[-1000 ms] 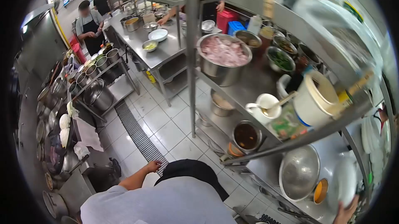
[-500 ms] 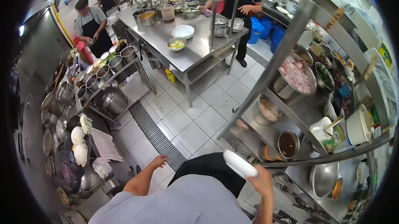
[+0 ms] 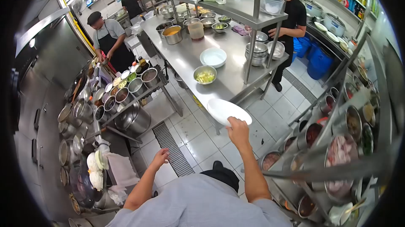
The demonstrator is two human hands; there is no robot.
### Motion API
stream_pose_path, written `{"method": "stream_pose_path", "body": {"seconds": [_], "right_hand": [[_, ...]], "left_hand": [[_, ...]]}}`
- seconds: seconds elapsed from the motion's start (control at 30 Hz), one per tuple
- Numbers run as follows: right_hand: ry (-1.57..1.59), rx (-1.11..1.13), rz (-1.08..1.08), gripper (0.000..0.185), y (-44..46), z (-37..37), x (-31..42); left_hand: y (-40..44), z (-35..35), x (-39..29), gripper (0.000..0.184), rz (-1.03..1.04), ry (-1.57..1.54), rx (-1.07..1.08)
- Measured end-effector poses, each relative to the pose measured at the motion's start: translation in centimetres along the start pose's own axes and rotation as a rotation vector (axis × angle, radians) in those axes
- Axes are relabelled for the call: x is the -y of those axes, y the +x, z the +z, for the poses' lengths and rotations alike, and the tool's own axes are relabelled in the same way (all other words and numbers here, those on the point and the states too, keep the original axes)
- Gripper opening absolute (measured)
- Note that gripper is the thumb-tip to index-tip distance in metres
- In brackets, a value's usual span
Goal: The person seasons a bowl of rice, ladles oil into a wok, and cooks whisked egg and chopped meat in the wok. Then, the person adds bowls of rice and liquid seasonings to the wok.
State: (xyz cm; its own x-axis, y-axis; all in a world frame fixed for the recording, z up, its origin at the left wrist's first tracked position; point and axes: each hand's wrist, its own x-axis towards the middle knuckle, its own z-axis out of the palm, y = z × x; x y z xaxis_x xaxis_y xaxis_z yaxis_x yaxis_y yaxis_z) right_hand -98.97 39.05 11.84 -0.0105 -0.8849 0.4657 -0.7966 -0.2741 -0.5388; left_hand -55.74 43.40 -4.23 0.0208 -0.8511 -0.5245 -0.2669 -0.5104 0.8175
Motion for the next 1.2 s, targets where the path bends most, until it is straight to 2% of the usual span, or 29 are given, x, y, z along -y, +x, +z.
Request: {"method": "stream_pose_path", "body": {"seconds": [0.03, 0.1, 0.17, 0.23, 0.3, 0.4, 0.47, 0.5, 0.57, 0.7, 0.87, 1.0, 1.1, 1.13, 1.17, 1.2], "right_hand": [[-0.024, 0.006, -0.018, 0.024, 2.1, 1.5, -1.2], [-0.094, 0.038, -0.105, 0.011, 5.7, 3.9, -3.5], [-0.149, 0.090, -0.167, 0.006, 7.7, 5.5, -5.4], [-0.178, 0.144, -0.202, 0.007, 9.5, 7.1, -6.7], [-0.213, 0.182, -0.197, 0.008, 10.4, 8.6, -7.8], [-0.206, 0.170, -0.216, 0.010, 11.8, 11.0, -8.6], [-0.198, 0.185, -0.215, 0.010, 12.5, 12.4, -8.9], [-0.197, 0.213, -0.203, 0.010, 12.9, 13.3, -8.9], [-0.200, 0.243, -0.185, 0.011, 15.1, 14.9, -9.4], [-0.197, 0.288, -0.132, 0.015, 18.0, 19.2, -9.4], [-0.206, 0.312, -0.078, 0.019, 23.4, 23.4, -10.5], [-0.198, 0.007, -0.096, 0.024, 26.0, 23.5, -11.5], [-0.151, -0.057, 0.126, 0.029, 26.4, 20.0, -10.0], [-0.166, -0.090, 0.176, 0.033, 25.5, 19.6, -10.6], [-0.055, -0.088, 0.297, 0.033, 24.7, 19.7, -11.1], [0.043, -0.105, 0.421, 0.034, 23.7, 20.1, -11.9]], "left_hand": [[1.8, -0.2, -1.7, 0.038, 0.006, -0.007, -0.023], [8.5, 1.1, -4.9, 0.042, 0.218, -0.021, -0.032], [14.5, 3.2, -10.9, 0.048, 0.351, 0.020, -0.057], [17.7, 7.0, -19.4, 0.057, 0.265, -0.178, -0.109], [24.2, 9.6, -24.1, 0.070, 0.141, -0.238, -0.130], [31.0, 11.5, -29.8, 0.066, 0.036, -0.322, -0.042], [37.3, 12.9, -29.9, 0.058, 0.010, -0.287, 0.076], [38.7, 13.2, -30.5, 0.046, 0.051, -0.320, -0.063], [39.3, 11.3, -32.5, 0.039, 0.122, -0.353, -0.082], [39.7, 5.5, -35.3, 0.038, 0.263, -0.262, -0.018], [39.6, 6.3, -39.3, 0.037, 0.245, -0.222, 0.116], [41.3, 9.5, -39.4, 0.042, 0.264, -0.212, 0.199], [38.1, 8.5, -41.1, 0.056, 0.202, -0.135, 0.188], [39.2, 8.3, -39.7, 0.064, 0.237, -0.093, 0.098], [42.8, 6.3, -34.8, 0.063, 0.725, 0.307, -0.092], [40.1, 5.6, -35.7, 0.059, 0.460, 0.060, 0.014]]}}
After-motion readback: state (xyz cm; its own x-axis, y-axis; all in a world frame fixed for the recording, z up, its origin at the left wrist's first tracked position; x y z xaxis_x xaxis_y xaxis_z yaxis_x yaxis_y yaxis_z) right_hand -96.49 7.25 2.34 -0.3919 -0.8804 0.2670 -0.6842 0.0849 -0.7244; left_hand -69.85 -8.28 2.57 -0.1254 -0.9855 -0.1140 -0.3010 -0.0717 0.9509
